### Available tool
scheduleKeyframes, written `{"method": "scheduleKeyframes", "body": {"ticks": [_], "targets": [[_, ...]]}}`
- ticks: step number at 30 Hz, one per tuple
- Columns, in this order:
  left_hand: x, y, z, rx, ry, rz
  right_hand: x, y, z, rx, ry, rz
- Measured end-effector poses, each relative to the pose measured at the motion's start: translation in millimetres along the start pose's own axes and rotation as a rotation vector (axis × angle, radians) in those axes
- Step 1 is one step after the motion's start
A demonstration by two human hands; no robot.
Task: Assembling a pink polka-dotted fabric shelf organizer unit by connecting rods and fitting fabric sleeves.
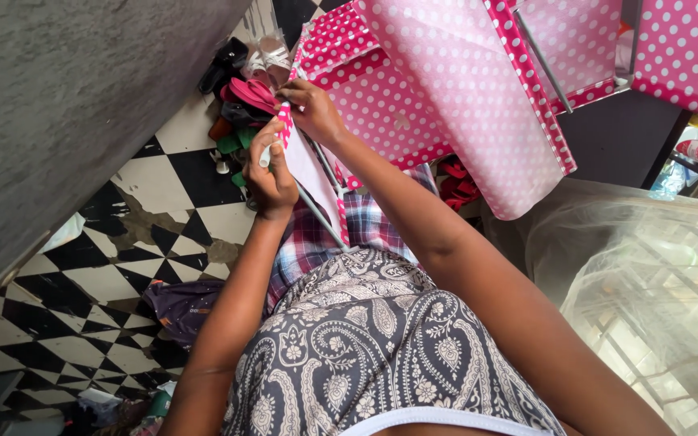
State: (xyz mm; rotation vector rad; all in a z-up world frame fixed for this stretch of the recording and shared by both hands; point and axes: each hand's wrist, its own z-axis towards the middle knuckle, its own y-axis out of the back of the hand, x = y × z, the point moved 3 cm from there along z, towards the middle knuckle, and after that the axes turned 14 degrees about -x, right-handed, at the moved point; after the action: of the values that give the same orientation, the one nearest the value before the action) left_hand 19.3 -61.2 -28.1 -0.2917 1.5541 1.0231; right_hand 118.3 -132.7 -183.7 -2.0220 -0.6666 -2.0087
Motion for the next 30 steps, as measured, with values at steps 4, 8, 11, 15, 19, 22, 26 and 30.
{"method": "scheduleKeyframes", "body": {"ticks": [4, 8, 11, 15, 19, 22, 26, 30], "targets": [[-4, 4, -2, -0.036, -0.009, -0.013, -2, 0, 2, 0.061, -0.082, -0.054], [0, 2, -4, -0.034, -0.003, -0.02, -7, 0, 2, 0.054, -0.01, -0.021], [1, 3, -4, -0.041, -0.002, -0.024, -6, -1, 4, 0.045, 0.002, -0.074], [2, 3, -4, -0.054, -0.013, -0.023, -3, 1, 6, 0.051, -0.024, -0.066], [2, 3, -5, -0.044, -0.013, -0.026, -2, 1, 6, 0.052, 0.005, -0.046], [1, 4, -5, -0.038, -0.011, -0.037, -2, 3, 5, 0.069, 0.003, -0.071], [4, 4, -5, -0.031, -0.014, -0.029, 3, 6, 8, 0.08, -0.031, -0.054], [-1, 3, -1, -0.022, 0.004, -0.072, 1, 5, 7, 0.099, 0.033, -0.08]]}}
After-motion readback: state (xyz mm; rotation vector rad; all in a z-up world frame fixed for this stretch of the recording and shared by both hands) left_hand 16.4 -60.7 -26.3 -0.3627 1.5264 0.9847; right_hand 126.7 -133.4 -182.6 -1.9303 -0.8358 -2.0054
